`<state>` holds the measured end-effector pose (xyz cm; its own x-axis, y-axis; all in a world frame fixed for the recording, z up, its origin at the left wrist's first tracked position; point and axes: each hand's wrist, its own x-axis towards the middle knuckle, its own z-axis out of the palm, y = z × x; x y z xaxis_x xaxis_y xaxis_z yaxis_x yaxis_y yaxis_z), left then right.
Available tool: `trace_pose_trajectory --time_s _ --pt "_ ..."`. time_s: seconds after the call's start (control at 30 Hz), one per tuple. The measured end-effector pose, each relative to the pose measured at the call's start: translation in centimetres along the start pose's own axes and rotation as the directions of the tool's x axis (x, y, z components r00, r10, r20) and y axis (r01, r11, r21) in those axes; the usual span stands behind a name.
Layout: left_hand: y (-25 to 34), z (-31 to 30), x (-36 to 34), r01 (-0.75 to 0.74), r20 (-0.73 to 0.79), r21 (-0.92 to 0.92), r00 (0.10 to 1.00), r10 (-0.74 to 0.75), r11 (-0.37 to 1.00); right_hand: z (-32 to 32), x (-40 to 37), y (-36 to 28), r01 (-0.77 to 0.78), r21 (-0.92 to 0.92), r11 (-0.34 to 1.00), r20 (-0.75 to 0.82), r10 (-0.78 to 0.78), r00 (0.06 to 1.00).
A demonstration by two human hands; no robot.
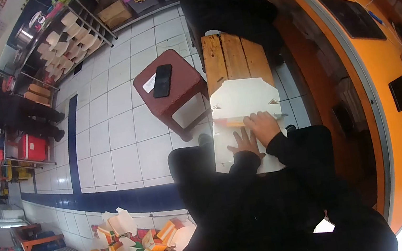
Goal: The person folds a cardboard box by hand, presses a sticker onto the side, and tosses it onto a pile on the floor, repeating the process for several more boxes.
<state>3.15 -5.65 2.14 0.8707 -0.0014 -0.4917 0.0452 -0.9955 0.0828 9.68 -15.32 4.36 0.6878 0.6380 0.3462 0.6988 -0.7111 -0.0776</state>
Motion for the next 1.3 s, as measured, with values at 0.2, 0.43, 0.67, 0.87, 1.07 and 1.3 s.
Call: trace_pose_trajectory --time_s 0.2,0.43,0.67,0.87,1.07,1.3 --pt "0.7 1.4 0.6 0.066 -0.028 -0.044 0.997 -0.067 0.997 0.2 -1.5 -1.0 0.005 0.049 0.999 -0.002 -0.005 1.000" --pt "1.3 3.6 1.0 0.074 -0.137 -0.203 0.985 -0.103 0.976 -2.2 0.6 0.2 -0.259 0.173 0.950 0.300 0.200 0.933" --pt "1.3 3.3 0.8 0.058 -0.049 -0.221 0.996 -0.071 0.974 -5.6 -1.2 -1.8 -0.236 0.234 0.943 0.375 0.137 0.917" --pt "0.6 3.8 0.3 -0.007 -0.071 -0.393 0.997 -0.023 0.920 -7.0 -2.2 -3.1 -0.222 0.343 0.913 0.450 0.047 0.892" --pt "0.5 3.8 -0.4 -0.016 -0.359 -0.217 0.931 -0.065 0.976 -5.6 3.2 0.2 -0.253 0.070 0.965 0.394 0.206 0.896" --pt "-8.2 -0.8 -3.9 0.178 -0.351 -0.463 0.863 -0.364 0.869 -6.4 -0.1 2.0 -0.620 0.225 0.752 -0.101 0.651 0.753"
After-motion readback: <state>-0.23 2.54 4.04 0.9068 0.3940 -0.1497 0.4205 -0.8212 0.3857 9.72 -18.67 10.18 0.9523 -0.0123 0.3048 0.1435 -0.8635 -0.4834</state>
